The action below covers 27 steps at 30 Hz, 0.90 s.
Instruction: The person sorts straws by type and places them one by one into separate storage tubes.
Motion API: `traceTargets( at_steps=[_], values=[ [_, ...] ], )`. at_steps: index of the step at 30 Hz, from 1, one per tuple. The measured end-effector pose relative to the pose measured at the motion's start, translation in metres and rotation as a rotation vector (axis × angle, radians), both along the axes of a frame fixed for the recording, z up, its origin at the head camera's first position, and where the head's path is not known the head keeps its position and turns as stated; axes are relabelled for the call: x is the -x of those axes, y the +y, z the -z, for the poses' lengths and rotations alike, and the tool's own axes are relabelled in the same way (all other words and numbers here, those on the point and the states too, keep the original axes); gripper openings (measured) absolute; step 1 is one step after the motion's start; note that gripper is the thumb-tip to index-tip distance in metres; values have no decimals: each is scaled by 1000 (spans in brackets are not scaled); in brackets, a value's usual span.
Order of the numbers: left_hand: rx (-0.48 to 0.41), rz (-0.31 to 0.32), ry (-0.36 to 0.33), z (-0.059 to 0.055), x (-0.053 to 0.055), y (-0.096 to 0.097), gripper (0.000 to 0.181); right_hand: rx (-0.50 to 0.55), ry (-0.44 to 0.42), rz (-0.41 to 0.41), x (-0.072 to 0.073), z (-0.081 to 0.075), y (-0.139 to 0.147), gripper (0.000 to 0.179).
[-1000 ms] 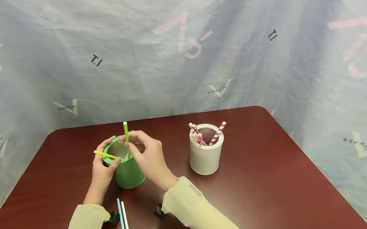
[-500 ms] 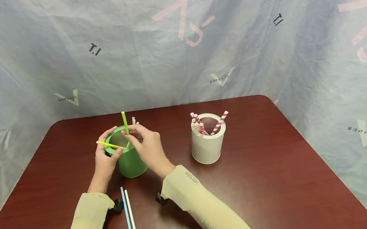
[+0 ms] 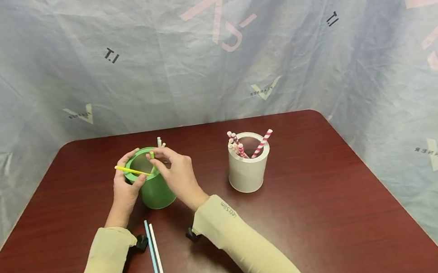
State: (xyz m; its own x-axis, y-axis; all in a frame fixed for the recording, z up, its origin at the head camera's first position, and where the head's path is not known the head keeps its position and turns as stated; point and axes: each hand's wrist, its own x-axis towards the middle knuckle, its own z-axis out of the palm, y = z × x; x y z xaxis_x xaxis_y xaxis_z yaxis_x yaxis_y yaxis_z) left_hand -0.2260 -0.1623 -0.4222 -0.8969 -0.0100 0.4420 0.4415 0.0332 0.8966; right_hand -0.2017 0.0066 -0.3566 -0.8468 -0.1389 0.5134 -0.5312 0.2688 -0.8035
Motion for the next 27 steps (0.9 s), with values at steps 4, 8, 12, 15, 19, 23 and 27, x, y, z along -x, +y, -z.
traceTargets(
  at_steps=[4, 8, 12, 15, 19, 23, 27],
  values=[
    [-7, -4, 18, 0, 2, 1, 69, 12, 22, 13, 1, 0, 1, 25],
    [9, -9, 14, 1, 0, 0, 69, 29, 35, 41, -2, 3, 4, 26],
    [10, -14, 8, 2, -1, 1, 69, 34, 50, 81, -5, 9, 8, 27],
    [9, -13, 11, 2, -3, 0, 69, 75, 52, 107, -9, 13, 9, 25],
    [12, -9, 16, 1, -4, -1, 69, 147, 31, 121, -15, 20, 12, 22],
    [7, -1, 19, 1, -4, 0, 70, 188, -13, 124, -21, 28, 15, 21],
    [17, -3, 15, 1, -3, 0, 73, 166, -77, 125, -25, 35, 15, 20]
  ],
)
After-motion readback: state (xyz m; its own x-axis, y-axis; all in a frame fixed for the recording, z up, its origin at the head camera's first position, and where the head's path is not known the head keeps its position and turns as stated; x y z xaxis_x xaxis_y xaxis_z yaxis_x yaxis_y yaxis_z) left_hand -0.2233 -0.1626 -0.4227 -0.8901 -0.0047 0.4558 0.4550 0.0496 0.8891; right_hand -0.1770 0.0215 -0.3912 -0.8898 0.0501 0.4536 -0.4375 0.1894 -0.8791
